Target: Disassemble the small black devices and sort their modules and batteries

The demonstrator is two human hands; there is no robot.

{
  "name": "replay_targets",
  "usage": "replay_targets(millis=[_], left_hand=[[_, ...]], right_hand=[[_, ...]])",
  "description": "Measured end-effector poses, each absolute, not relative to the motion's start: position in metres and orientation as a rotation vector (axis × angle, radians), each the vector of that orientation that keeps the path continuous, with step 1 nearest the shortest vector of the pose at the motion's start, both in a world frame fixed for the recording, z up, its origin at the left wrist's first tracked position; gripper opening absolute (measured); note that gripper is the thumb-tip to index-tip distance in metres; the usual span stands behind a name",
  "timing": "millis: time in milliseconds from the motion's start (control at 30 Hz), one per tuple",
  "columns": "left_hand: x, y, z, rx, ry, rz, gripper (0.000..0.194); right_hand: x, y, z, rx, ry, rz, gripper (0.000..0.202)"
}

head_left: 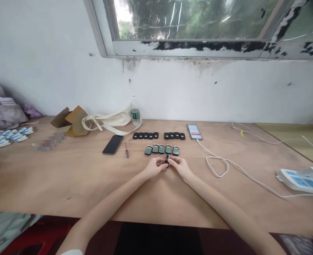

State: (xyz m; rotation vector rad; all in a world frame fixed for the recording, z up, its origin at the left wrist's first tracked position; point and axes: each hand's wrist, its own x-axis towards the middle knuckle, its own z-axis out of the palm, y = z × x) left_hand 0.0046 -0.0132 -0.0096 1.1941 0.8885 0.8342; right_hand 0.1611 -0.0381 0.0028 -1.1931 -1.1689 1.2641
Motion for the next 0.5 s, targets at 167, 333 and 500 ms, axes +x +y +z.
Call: replay_targets(millis=[167,333,500], left_hand=[[0.004,-0.013,-0.009,1.171,0.851,0.825,0.040],[-0.002,-0.014,-0.003,1.161,0.792,0.814,0.046],[-0.008,-0.013,0.006,1.021,0.738,0.734,0.041]], right_hand=[[0.165,-0.035,0.004,-1.170,-1.178,1.307,0.041],[0.163,-0.038,0.006,-1.200,-1.256,1.148,0.037],[0.159,-0.052,0.013,-1.097,-1.539,0.839,0.025]])
